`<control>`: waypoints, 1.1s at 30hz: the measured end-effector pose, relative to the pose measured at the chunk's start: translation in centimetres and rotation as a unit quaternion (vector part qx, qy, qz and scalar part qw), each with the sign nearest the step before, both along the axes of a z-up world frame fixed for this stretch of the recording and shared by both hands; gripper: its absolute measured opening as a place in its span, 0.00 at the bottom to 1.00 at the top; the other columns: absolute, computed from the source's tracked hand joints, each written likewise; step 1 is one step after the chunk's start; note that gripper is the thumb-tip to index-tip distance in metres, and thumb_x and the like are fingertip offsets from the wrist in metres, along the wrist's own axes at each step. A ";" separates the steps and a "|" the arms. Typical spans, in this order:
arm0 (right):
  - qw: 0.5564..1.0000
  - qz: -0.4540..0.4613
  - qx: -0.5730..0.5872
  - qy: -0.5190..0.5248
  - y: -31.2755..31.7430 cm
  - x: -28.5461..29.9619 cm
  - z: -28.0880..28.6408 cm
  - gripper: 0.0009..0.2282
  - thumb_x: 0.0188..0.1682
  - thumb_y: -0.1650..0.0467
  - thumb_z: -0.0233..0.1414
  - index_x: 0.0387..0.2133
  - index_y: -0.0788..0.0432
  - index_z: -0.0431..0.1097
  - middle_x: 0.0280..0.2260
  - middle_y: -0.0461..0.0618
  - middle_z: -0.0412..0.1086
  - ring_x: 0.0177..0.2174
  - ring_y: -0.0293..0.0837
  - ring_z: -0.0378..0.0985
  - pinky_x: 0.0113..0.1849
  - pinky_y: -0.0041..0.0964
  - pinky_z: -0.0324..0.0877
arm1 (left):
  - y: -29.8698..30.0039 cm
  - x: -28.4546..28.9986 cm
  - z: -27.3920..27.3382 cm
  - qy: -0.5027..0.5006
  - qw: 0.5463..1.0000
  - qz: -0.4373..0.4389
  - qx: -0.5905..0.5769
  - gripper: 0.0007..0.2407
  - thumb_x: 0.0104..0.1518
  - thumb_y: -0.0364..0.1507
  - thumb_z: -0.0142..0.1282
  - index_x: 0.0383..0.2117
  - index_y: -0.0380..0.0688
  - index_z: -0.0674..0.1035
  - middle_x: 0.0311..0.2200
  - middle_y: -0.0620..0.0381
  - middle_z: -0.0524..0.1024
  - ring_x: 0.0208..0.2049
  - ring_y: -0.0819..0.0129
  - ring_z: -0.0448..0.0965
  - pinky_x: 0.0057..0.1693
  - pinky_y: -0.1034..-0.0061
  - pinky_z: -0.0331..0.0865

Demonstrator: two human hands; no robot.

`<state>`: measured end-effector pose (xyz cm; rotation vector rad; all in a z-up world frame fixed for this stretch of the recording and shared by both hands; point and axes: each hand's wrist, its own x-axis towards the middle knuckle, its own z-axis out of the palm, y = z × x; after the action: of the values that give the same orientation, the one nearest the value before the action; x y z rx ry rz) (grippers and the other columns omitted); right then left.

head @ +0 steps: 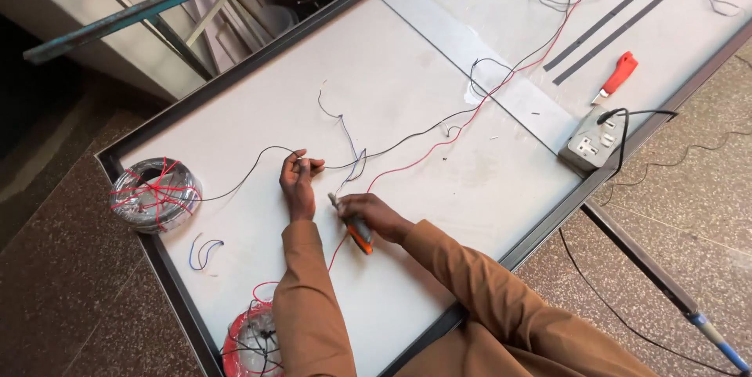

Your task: Stripping insulation from electrical wires and twisting them together to create connections.

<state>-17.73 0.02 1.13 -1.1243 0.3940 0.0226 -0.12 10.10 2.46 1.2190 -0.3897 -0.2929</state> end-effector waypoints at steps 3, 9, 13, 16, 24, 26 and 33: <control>0.959 -0.018 0.283 -0.009 -0.8 -3.2 7.4 0.09 0.56 0.60 0.56 0.45 0.45 0.70 0.49 0.50 0.83 0.37 0.45 0.88 0.31 0.35 0.79 | -0.3 0.6 -0.6 0.008 1.000 -0.009 -0.024 0.10 0.77 0.25 0.50 0.60 0.36 0.73 0.36 0.44 0.83 0.41 0.58 0.90 0.54 0.68 0.87; 0.972 -0.036 0.234 0.005 0.2 -6.2 3.6 0.29 0.52 0.75 0.55 0.70 0.60 0.62 0.52 0.57 0.81 0.46 0.49 0.89 0.39 0.39 0.83 | -0.8 0.8 -0.4 0.023 0.999 0.016 -0.039 0.07 0.76 0.25 0.50 0.55 0.38 0.73 0.34 0.44 0.83 0.40 0.56 0.90 0.52 0.66 0.88; 0.954 -0.052 0.296 0.014 1.7 -6.6 3.6 0.27 0.58 0.72 0.49 0.73 0.57 0.63 0.56 0.53 0.81 0.52 0.47 0.87 0.49 0.43 0.84 | -0.7 0.7 1.3 0.043 0.998 0.026 -0.046 0.05 0.75 0.22 0.49 0.52 0.39 0.74 0.32 0.48 0.82 0.38 0.60 0.89 0.49 0.72 0.86; 0.967 -0.043 0.252 0.019 2.2 -6.4 4.6 0.22 0.65 0.64 0.51 0.71 0.54 0.67 0.49 0.50 0.83 0.49 0.44 0.88 0.49 0.41 0.84 | -0.7 0.5 2.7 0.032 0.999 0.019 -0.035 0.04 0.75 0.22 0.49 0.50 0.43 0.75 0.30 0.50 0.82 0.34 0.67 0.85 0.47 0.79 0.81; 0.994 -0.011 0.098 0.051 2.7 -1.4 5.4 0.26 0.59 0.70 0.58 0.70 0.63 0.61 0.48 0.53 0.80 0.38 0.41 0.80 0.31 0.32 0.73 | -0.6 1.2 5.7 0.074 0.995 -0.031 -0.057 0.02 0.72 0.24 0.53 0.43 0.42 0.79 0.35 0.51 0.81 0.41 0.71 0.84 0.50 0.84 0.82; 0.994 -0.016 0.097 0.049 2.5 0.5 4.7 0.27 0.55 0.73 0.59 0.69 0.60 0.63 0.49 0.51 0.80 0.41 0.41 0.81 0.33 0.30 0.74 | -0.6 1.0 6.1 0.062 0.996 -0.025 -0.056 0.05 0.75 0.27 0.51 0.42 0.43 0.79 0.34 0.51 0.80 0.41 0.69 0.84 0.49 0.83 0.82; 0.992 -0.052 0.094 0.059 1.5 5.5 4.2 0.31 0.46 0.81 0.54 0.67 0.59 0.65 0.47 0.51 0.78 0.44 0.46 0.80 0.38 0.36 0.77 | -1.0 0.0 6.4 0.021 0.998 -0.007 -0.055 0.09 0.80 0.29 0.47 0.37 0.46 0.74 0.29 0.56 0.73 0.35 0.66 0.82 0.48 0.76 0.80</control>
<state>-12.20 1.50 5.37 -0.9171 0.5443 0.0330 -0.15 9.14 8.86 1.1015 -0.3738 -0.3039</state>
